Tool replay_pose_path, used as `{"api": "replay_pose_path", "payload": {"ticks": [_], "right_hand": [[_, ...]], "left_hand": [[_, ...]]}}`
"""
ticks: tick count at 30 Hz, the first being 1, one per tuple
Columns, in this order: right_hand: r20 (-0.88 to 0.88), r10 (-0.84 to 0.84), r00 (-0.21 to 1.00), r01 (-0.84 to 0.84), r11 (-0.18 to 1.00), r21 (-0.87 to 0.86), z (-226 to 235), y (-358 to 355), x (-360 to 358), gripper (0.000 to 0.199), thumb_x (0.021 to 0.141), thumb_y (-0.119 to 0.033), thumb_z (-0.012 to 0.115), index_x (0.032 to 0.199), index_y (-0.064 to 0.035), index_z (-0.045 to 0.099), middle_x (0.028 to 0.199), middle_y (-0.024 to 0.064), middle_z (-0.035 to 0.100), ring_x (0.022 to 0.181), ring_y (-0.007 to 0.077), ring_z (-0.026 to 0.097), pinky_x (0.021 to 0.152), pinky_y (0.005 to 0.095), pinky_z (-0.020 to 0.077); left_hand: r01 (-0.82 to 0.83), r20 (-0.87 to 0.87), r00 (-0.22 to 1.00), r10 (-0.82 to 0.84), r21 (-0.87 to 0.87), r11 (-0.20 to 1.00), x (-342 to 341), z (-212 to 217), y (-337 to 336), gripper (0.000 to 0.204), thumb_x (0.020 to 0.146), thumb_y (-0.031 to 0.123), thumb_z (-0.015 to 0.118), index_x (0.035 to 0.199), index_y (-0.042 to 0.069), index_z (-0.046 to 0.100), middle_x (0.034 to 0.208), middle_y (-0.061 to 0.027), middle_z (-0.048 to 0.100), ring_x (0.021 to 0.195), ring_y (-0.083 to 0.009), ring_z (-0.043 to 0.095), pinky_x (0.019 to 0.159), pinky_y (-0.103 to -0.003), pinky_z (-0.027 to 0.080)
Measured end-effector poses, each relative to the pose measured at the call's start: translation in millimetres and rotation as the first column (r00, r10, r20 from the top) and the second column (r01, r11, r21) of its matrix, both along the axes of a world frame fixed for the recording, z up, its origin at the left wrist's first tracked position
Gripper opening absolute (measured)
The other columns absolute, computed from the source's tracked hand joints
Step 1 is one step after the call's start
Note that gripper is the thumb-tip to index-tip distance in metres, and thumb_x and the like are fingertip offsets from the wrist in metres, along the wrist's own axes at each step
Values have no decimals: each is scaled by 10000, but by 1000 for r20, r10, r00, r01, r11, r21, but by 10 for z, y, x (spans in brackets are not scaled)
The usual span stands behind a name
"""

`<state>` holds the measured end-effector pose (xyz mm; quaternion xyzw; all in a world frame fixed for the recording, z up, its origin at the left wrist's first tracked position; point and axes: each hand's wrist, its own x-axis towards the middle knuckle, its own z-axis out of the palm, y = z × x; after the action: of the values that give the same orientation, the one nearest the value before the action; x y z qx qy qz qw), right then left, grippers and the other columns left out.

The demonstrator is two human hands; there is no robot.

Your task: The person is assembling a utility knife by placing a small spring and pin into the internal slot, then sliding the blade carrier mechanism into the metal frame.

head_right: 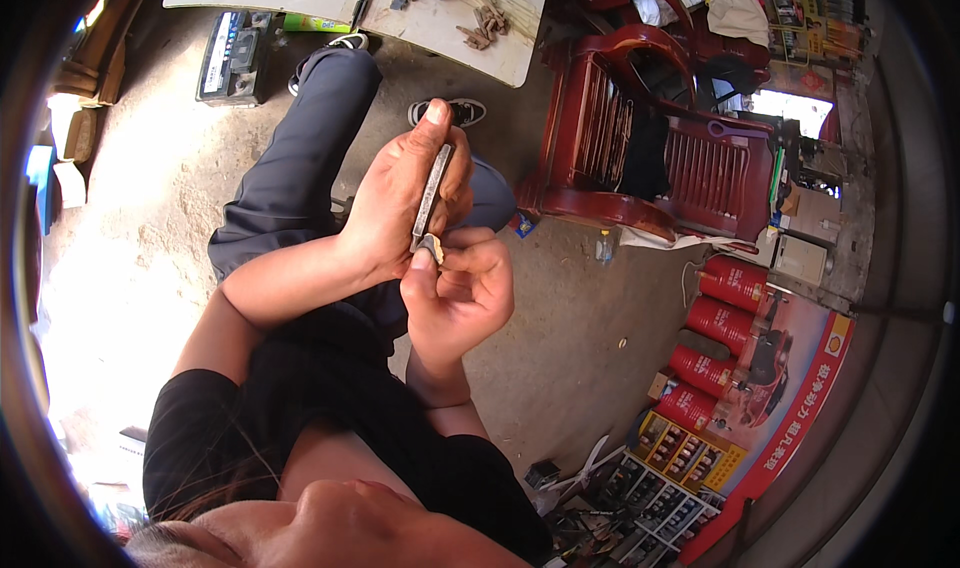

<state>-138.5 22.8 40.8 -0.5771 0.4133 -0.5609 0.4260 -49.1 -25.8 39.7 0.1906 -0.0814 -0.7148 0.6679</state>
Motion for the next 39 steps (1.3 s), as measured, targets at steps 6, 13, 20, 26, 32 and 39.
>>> {"api": "replay_pose_path", "payload": {"ticks": [6,13,20,26,32,39], "right_hand": [[-59,-47,997,44,998,-42,3,9,23,223,720,72,639,806,2,445,838,104,531,752,125,526,697,242,464],[-105,-70,992,65,997,-49,-5,8,25,238,709,67,656,799,0,446,844,110,533,749,134,527,691,249,470],[-181,-73,981,41,984,-174,-52,-36,-8,225,736,75,611,804,2,409,870,126,512,656,122,558,529,234,515],[-42,-24,999,22,999,-42,-12,-13,-38,221,728,71,627,810,2,433,861,114,523,737,133,526,680,252,477],[0,-40,999,40,993,-109,-36,-53,6,218,763,-21,634,812,11,424,831,124,527,675,135,557,514,247,539],[-16,7,1000,-8,1000,-14,34,-5,-13,216,728,87,609,828,-2,439,851,103,519,757,126,528,711,245,472]], "left_hand": [[-26,39,999,26,3,1000,5,2,9,540,959,467,367,570,94,391,462,24,319,360,-69,289,369,-210,250],[-43,80,996,43,-7,999,2,-27,8,539,957,467,375,565,98,389,457,26,328,359,-64,297,373,-207,255],[-50,80,996,50,2,999,-10,-30,-7,540,956,467,377,562,99,390,440,25,326,357,-68,299,368,-210,252],[11,29,1000,-11,17,1000,-14,-18,-2,535,956,472,368,598,80,429,426,20,336,347,-70,310,359,-211,254],[15,14,1000,-15,-14,1000,4,-13,-4,523,952,481,367,650,65,466,422,14,359,328,-71,321,350,-206,260],[-27,48,998,29,-39,999,1,-36,-16,555,943,500,380,645,49,508,436,12,409,353,-53,373,358,-189,296]]}}
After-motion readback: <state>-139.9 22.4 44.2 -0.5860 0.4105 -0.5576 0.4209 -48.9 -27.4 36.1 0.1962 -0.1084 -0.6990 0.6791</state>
